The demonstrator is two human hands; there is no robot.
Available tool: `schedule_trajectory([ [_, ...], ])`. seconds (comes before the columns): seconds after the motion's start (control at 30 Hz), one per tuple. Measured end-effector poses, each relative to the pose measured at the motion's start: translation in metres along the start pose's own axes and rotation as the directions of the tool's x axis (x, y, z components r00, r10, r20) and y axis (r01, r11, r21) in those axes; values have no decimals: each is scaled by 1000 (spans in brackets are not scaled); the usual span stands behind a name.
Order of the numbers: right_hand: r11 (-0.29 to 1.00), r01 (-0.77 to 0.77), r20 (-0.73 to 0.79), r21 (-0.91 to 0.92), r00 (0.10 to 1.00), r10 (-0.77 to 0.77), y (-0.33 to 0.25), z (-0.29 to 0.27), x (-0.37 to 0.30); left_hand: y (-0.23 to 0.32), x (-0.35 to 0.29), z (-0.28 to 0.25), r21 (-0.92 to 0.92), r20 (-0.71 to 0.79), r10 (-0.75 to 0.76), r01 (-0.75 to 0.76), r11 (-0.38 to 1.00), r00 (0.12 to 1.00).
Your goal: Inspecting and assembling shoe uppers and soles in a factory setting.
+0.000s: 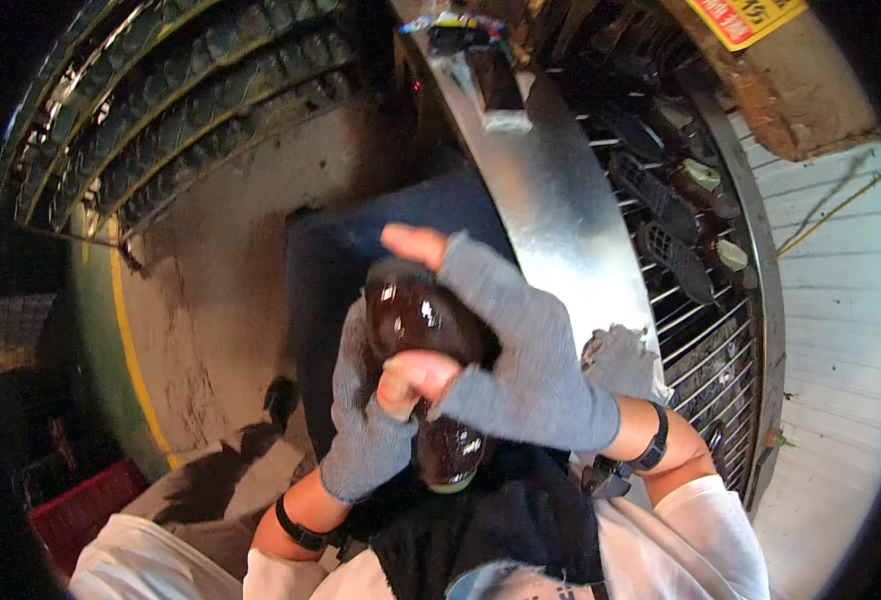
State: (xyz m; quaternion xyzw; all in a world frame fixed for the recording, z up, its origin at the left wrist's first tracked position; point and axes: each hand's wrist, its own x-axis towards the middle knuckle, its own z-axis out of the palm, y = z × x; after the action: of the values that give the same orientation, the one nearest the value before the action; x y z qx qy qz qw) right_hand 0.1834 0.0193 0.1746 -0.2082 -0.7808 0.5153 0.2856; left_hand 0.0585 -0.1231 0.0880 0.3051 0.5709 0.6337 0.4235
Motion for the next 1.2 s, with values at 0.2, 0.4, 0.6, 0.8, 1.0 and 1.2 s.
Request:
schedule_trajectory([
  [0.2, 591, -319, 94, 741, 921, 379, 95, 48, -52, 35, 48, -18, 71, 239, 239, -262, 962, 941],
  [0.4, -300, -426, 466, 853, 882, 73, 120, 54, -26, 27, 103, -12, -312, 257, 74, 10, 950, 964],
  [0.6, 397, -636, 354, 662, 731, 583, 54, 15, -81, 9, 63, 30, -257, -108, 122, -146, 955, 987],
  [0.8, 313, -544, 240, 779, 719, 652, 74, 18, -68, 12, 99, 29, 526, 147, 535, -524, 670, 832],
  [1.0, 519, -243, -270, 820, 634, 725, 77, -100, -113, -15, 97, -1, -28, 430, -145, 174, 984, 891],
  [1.2, 611, -740, -836, 282, 123, 535, 149, -289, -368, -47, 63, -66, 160, 191, -91, 60, 985, 977],
])
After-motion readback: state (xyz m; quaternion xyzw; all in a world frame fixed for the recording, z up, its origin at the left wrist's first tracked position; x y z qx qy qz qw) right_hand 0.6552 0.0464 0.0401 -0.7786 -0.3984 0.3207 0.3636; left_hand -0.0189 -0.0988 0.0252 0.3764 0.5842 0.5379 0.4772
